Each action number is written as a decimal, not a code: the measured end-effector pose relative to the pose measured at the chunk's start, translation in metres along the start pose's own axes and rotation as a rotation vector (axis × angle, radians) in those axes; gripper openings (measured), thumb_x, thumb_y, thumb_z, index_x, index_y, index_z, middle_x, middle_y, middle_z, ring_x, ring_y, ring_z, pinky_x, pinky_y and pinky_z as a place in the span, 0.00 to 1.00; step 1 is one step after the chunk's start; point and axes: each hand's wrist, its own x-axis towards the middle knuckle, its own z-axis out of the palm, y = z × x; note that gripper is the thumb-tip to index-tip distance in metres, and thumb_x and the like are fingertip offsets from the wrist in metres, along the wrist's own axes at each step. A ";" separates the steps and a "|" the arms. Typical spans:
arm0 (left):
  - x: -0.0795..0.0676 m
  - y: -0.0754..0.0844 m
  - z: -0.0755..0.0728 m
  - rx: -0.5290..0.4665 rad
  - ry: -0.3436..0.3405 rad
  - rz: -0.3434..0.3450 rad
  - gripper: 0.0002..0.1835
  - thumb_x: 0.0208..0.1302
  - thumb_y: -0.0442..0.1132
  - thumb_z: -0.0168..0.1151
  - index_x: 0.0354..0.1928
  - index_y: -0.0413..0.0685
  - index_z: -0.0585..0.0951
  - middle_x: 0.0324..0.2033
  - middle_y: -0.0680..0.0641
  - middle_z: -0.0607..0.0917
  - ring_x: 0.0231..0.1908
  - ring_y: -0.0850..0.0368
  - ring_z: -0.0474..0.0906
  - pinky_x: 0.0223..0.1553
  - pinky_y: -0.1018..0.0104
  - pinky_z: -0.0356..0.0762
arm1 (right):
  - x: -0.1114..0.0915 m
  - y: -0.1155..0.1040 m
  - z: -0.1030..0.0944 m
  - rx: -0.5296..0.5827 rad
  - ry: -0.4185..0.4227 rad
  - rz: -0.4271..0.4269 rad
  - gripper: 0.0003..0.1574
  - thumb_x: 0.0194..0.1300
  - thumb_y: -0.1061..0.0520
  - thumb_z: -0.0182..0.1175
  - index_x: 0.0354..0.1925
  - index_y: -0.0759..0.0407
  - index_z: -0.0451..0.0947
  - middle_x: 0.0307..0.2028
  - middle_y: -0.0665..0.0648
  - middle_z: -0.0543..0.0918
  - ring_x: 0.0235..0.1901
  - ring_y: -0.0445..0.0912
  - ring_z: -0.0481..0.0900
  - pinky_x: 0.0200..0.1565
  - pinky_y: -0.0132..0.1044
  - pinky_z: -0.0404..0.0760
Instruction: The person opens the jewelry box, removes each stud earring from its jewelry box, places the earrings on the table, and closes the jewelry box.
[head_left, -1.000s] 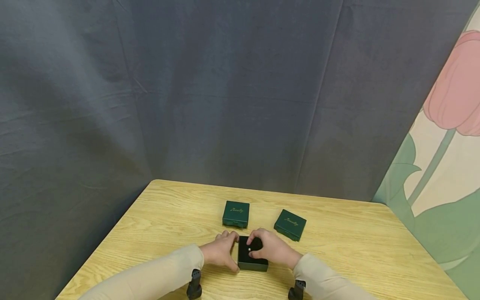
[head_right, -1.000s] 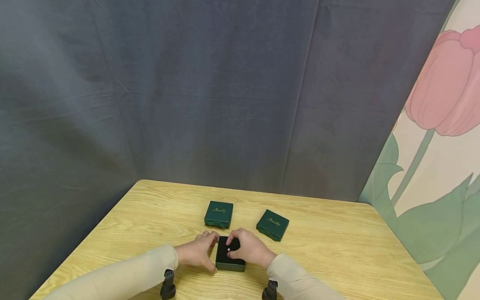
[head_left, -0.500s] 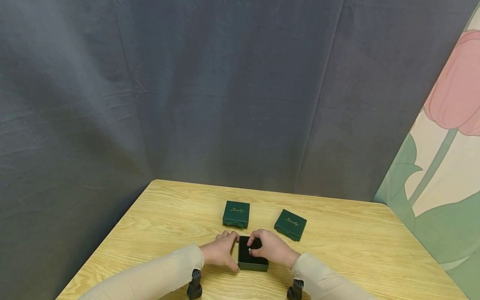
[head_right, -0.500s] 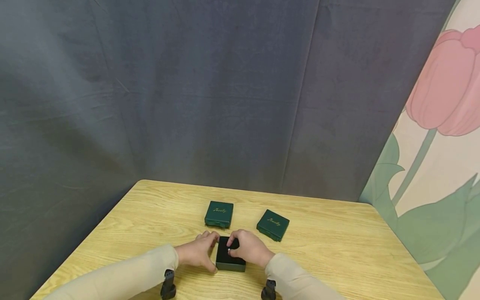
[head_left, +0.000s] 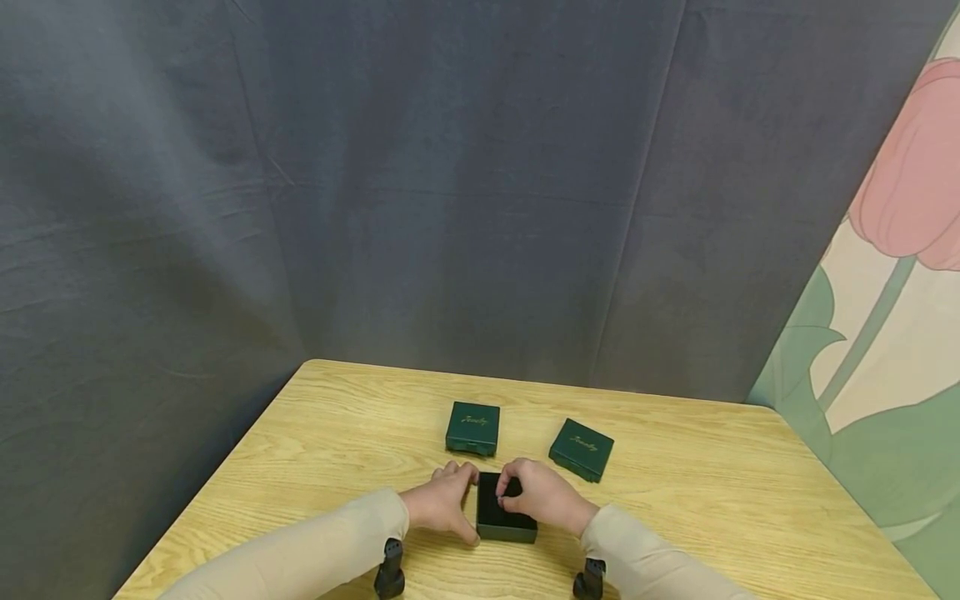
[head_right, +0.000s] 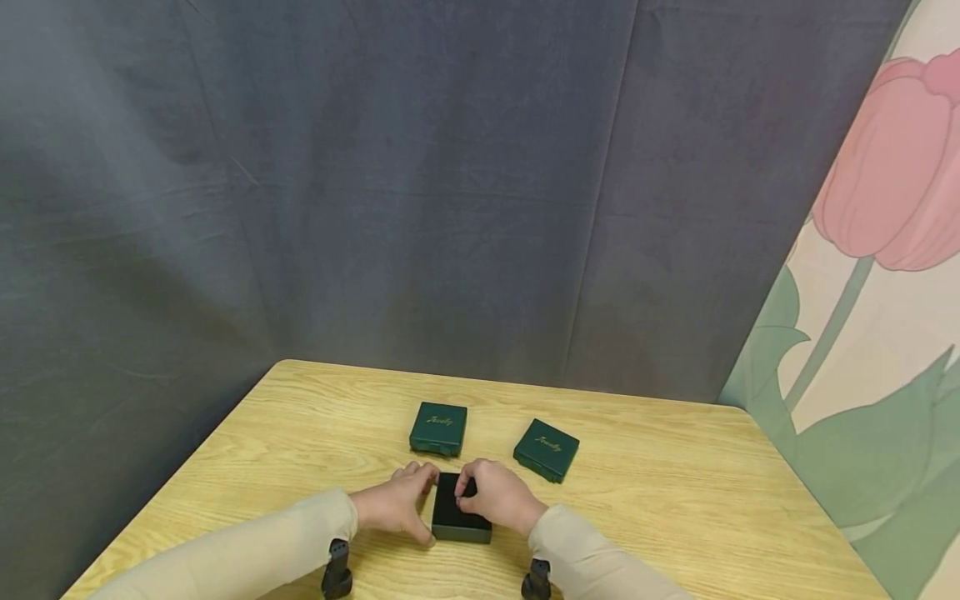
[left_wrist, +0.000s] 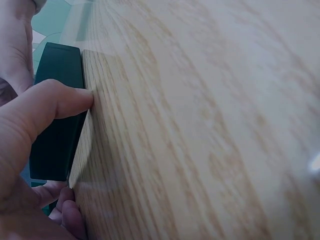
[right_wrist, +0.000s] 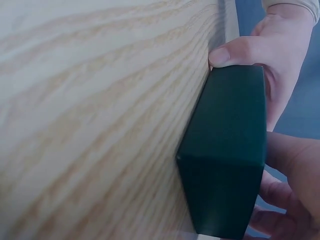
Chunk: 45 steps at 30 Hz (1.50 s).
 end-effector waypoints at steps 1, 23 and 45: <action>0.000 0.000 0.000 0.001 0.001 -0.001 0.36 0.42 0.43 0.78 0.52 0.52 0.67 0.42 0.49 0.66 0.41 0.52 0.59 0.44 0.61 0.65 | 0.000 0.000 0.000 -0.004 -0.001 0.003 0.08 0.57 0.59 0.68 0.29 0.49 0.78 0.35 0.47 0.78 0.31 0.39 0.72 0.35 0.37 0.74; 0.000 0.002 -0.001 -0.007 0.006 0.003 0.37 0.40 0.42 0.78 0.52 0.51 0.67 0.42 0.49 0.65 0.41 0.52 0.59 0.46 0.60 0.67 | 0.001 0.000 -0.005 0.052 -0.056 0.013 0.05 0.60 0.59 0.65 0.31 0.50 0.78 0.34 0.49 0.79 0.23 0.40 0.68 0.30 0.35 0.69; 0.001 0.001 0.000 0.027 -0.002 -0.012 0.38 0.42 0.44 0.78 0.54 0.53 0.67 0.43 0.50 0.67 0.42 0.53 0.61 0.46 0.60 0.67 | 0.003 0.002 -0.005 0.011 -0.060 -0.032 0.08 0.56 0.59 0.70 0.33 0.52 0.78 0.35 0.49 0.81 0.30 0.40 0.71 0.34 0.35 0.72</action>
